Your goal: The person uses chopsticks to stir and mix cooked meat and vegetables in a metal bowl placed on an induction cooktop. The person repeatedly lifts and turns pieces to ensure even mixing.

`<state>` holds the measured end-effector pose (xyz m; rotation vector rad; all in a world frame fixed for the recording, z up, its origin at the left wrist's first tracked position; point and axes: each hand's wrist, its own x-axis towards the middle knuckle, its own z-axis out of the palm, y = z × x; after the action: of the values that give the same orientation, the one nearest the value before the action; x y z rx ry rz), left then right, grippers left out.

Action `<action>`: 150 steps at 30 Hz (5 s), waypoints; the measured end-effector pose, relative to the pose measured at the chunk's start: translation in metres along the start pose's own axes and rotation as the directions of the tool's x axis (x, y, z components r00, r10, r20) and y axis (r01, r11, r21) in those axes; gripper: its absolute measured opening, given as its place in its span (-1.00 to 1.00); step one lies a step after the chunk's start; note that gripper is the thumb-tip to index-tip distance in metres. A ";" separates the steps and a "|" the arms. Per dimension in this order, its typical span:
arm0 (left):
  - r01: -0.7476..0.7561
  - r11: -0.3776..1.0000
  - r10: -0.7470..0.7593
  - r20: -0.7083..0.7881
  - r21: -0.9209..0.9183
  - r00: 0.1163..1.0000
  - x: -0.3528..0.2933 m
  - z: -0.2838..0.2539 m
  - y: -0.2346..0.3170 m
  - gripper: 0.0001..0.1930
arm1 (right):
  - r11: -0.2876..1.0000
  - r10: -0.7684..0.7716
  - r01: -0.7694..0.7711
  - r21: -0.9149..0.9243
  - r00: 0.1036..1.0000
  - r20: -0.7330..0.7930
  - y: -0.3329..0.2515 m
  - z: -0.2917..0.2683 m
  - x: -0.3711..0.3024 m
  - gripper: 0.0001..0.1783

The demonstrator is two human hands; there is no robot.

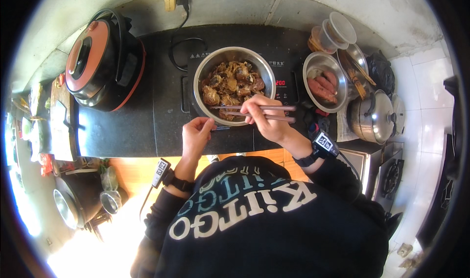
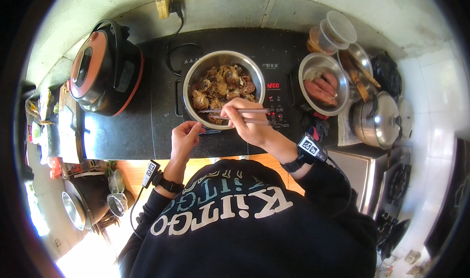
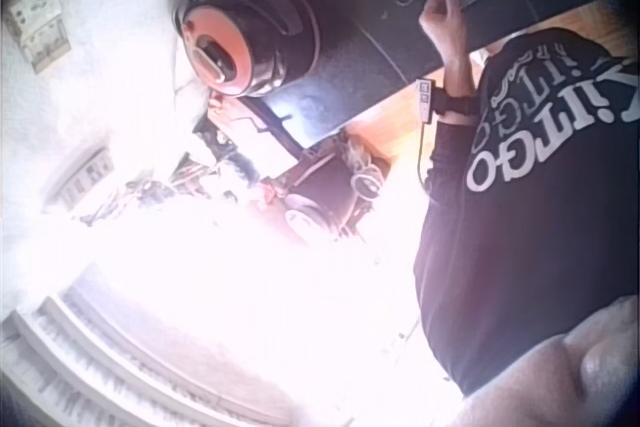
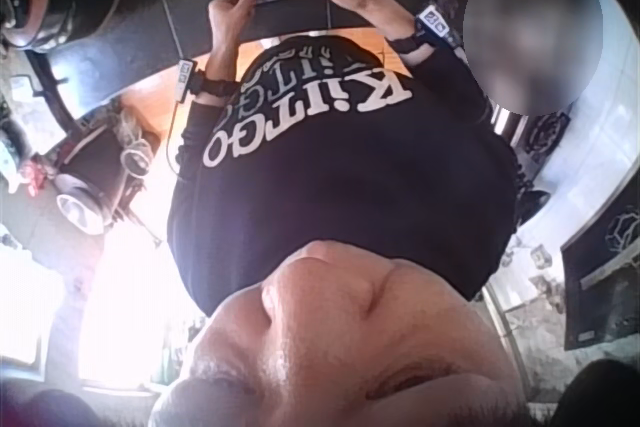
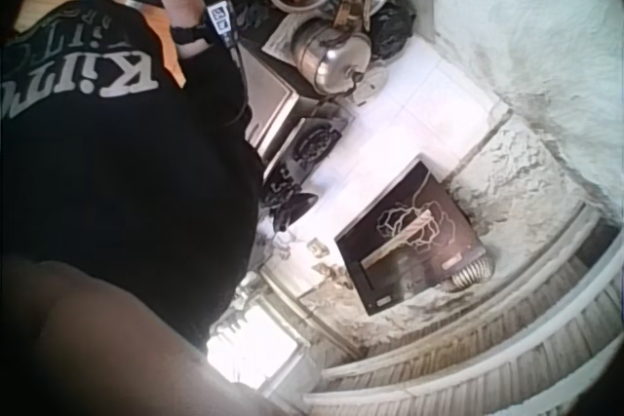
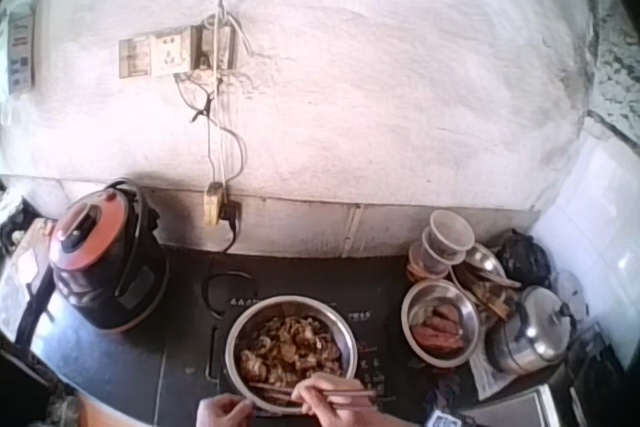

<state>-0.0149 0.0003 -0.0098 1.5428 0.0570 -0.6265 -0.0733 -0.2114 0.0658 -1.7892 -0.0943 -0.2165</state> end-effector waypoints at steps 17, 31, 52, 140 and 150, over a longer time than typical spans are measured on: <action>-0.083 0.964 0.036 -0.186 -0.253 0.982 0.006 0.025 -0.013 -0.86 | 0.764 -0.306 0.430 -0.480 0.898 0.317 0.022 0.008 0.011 -0.88; -0.054 0.965 0.013 -0.156 -0.259 0.988 0.002 0.023 -0.003 -0.84 | 0.923 -0.242 0.239 -0.301 0.970 0.026 0.019 -0.012 0.026 -0.88; 0.000 0.992 -0.021 -0.164 -0.125 0.986 -0.018 -0.011 0.004 -0.77 | 0.996 -0.025 0.014 -0.086 0.992 -0.125 -0.007 -0.014 0.019 -0.71; -0.102 0.991 0.115 -0.158 0.086 0.981 -0.012 0.017 0.015 -0.37 | 0.843 0.530 -0.538 0.020 0.822 -0.210 -0.026 -0.050 0.028 -0.60; -0.123 0.985 0.146 -0.215 0.117 0.966 -0.015 0.010 0.009 -0.68 | 0.964 0.217 -0.164 0.210 0.940 -0.264 -0.017 -0.033 0.014 -0.65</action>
<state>-0.0270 -0.0047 0.0054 1.6964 0.0895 -0.3509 -0.0655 -0.2407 0.0921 -1.5528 0.2582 -0.3131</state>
